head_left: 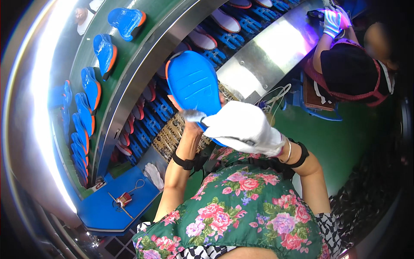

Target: The person picks up a blue shoe sole from a conveyor belt, applies a substance to its surface with a brush, and places it back onto the belt, repeating the process for a second sole.

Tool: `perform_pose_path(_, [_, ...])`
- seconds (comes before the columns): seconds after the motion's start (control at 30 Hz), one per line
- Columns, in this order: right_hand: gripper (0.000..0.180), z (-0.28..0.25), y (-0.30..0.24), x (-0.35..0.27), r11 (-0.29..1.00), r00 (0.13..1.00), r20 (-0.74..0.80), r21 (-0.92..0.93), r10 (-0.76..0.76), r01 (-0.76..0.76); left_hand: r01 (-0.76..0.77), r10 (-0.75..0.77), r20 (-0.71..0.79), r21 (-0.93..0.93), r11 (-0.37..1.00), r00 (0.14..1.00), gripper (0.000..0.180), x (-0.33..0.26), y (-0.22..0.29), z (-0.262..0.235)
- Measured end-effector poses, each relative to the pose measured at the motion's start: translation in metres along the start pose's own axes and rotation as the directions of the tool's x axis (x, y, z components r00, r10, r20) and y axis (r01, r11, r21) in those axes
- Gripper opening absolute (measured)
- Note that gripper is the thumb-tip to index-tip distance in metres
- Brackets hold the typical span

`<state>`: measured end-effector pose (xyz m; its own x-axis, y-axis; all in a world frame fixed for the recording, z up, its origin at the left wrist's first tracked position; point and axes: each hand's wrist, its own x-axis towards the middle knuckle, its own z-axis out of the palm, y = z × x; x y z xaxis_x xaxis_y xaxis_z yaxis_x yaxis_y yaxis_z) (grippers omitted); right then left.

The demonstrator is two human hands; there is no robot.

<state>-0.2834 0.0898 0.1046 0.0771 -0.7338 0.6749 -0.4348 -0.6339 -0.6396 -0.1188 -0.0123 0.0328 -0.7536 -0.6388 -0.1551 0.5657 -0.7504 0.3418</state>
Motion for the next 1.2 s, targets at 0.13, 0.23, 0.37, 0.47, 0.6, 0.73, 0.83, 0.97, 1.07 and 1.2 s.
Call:
perform_pose_path(0.13, [0.027,-0.011,0.009,0.004,0.998,0.995,-0.091,0.041,0.042,-0.038,-0.058,0.059,-0.008,0.095,0.994,0.998,0.132,-0.001,0.009,-0.002])
perform_pose_path(0.23, [0.028,0.005,0.008,-0.01,0.999,0.998,-0.052,-0.042,-0.022,0.02,-0.019,0.009,0.108,0.086,0.996,0.994,0.13,0.005,0.008,-0.007])
perform_pose_path(0.37, [0.025,0.003,0.004,-0.011,0.99,0.997,-0.053,0.126,0.064,-0.057,-0.025,0.023,0.142,0.013,1.0,0.99,0.129,0.013,0.012,-0.019])
perform_pose_path(0.47, [0.032,-0.001,0.011,-0.017,0.984,0.992,-0.064,0.148,0.11,-0.099,-0.065,0.069,0.13,-0.037,0.997,0.989,0.128,0.013,0.016,-0.024])
perform_pose_path(0.6, [0.027,0.013,-0.001,-0.02,0.999,0.997,-0.059,0.029,0.042,-0.04,-0.094,0.093,0.071,0.017,0.995,0.993,0.121,0.018,0.021,-0.017])
perform_pose_path(0.73, [0.016,0.006,0.007,-0.021,0.924,0.97,-0.067,0.328,0.232,-0.198,-0.14,0.148,0.134,-0.069,0.988,0.98,0.115,0.022,0.029,-0.028])
perform_pose_path(0.83, [0.024,0.008,0.006,-0.029,0.991,0.99,-0.083,0.09,0.112,-0.104,-0.198,0.204,0.108,-0.063,0.978,0.973,0.116,0.025,0.03,-0.018])
perform_pose_path(0.97, [0.026,0.007,-0.002,-0.034,0.986,0.996,-0.021,0.142,0.092,-0.088,-0.136,0.139,0.145,-0.032,0.99,0.98,0.111,0.032,0.028,-0.018])
perform_pose_path(1.07, [0.022,0.0,-0.001,-0.027,0.957,0.978,-0.055,0.224,0.2,-0.183,-0.103,0.113,0.137,-0.079,0.992,0.984,0.118,0.033,0.035,-0.021])
perform_pose_path(1.2, [0.022,0.007,0.004,-0.037,0.999,0.999,0.03,-0.043,0.017,-0.015,0.028,-0.048,0.13,0.158,0.987,0.99,0.113,0.034,0.04,-0.012])
